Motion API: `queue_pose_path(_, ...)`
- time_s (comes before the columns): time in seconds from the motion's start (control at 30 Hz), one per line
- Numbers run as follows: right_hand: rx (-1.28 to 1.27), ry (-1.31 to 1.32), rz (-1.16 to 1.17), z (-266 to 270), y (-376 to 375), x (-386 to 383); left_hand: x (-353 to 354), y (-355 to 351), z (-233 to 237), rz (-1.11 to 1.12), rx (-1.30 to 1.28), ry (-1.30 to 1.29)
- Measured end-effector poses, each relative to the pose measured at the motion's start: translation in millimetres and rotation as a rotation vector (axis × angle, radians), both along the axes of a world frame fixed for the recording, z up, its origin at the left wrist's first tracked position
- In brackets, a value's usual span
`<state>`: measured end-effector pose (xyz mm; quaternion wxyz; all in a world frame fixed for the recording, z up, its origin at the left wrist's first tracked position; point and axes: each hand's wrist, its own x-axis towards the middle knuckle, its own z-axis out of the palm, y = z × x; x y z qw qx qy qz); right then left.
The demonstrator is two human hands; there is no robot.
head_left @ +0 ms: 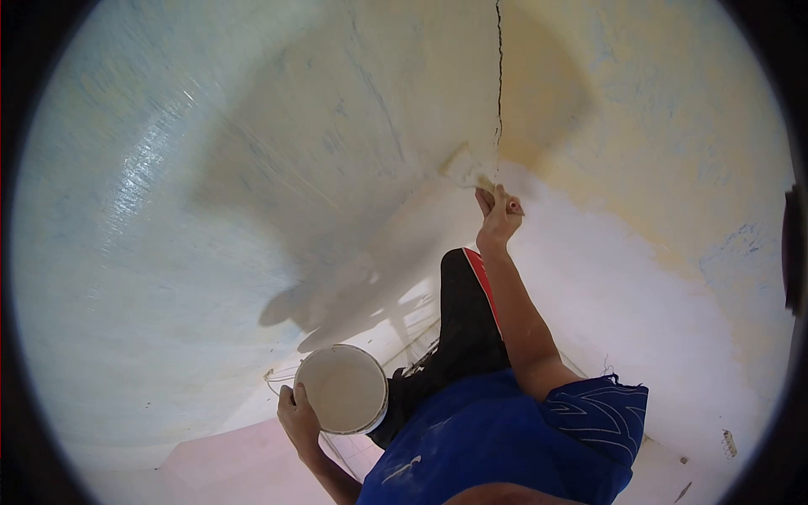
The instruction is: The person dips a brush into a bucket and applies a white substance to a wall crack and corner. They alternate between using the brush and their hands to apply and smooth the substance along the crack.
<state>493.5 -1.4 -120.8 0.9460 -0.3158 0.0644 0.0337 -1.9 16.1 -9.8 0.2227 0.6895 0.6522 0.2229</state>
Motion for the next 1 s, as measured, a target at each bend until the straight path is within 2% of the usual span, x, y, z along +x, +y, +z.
queue_pose_path(0.03,-0.002,0.003,0.001,-11.4,2.1,0.4,0.6,0.8,0.8,-0.002,-0.001,0.022)
queue_pose_path(0.1,-0.207,0.061,-0.069,-32.2,1.4,1.9,3.1,-0.4,1.0,-0.007,-0.006,0.049)
queue_pose_path(0.13,-0.207,0.061,-0.073,-37.3,1.7,5.7,4.9,0.4,1.6,-0.001,-0.024,0.048)
queue_pose_path(0.2,-0.363,0.022,-0.061,-41.3,5.5,16.1,4.9,1.5,-0.7,0.005,-0.043,0.046)
queue_pose_path(0.23,-0.365,0.023,-0.061,-26.3,6.9,17.5,2.6,2.9,-5.3,-0.004,-0.021,0.031)
queue_pose_path(0.33,-0.325,-0.048,-0.032,30.4,4.7,27.9,1.8,1.8,-6.4,-0.017,0.012,0.021)
queue_pose_path(0.43,0.108,-0.028,0.069,58.6,-10.4,39.3,2.3,-0.1,0.1,-0.013,-0.005,0.045)
queue_pose_path(0.47,0.108,-0.029,0.069,63.1,-16.2,39.0,2.4,-0.5,1.8,-0.007,-0.035,0.061)
queue_pose_path(0.53,0.318,-0.080,0.156,69.0,-26.1,35.1,1.3,-0.4,1.9,-0.006,-0.033,0.048)
queue_pose_path(0.67,0.258,-0.093,0.127,1.4,-5.4,37.4,-0.6,-1.8,1.7,-0.029,-0.001,0.023)
queue_pose_path(0.7,0.209,-0.038,0.111,-22.3,-2.4,38.3,-1.2,-2.4,1.4,-0.031,-0.001,0.023)
queue_pose_path(0.8,0.094,0.044,0.048,-39.7,-4.0,36.9,0.7,-1.9,2.3,-0.017,0.012,0.025)
queue_pose_path(0.87,-0.160,-0.059,-0.063,-58.1,-4.0,36.6,2.4,-2.0,3.7,-0.008,-0.004,0.044)
queue_pose_path(0.9,-0.166,-0.056,-0.063,-69.4,-3.8,38.5,2.0,-1.9,1.6,-0.009,-0.010,0.048)
queue_pose_path(0.97,-0.562,-0.065,-0.134,-83.1,-0.4,46.5,2.3,0.9,-2.5,-0.018,0.019,0.024)
queue_pose_path(1.0,-0.563,-0.066,-0.135,-79.0,-0.1,46.3,3.9,0.1,-1.6,-0.018,0.018,0.023)
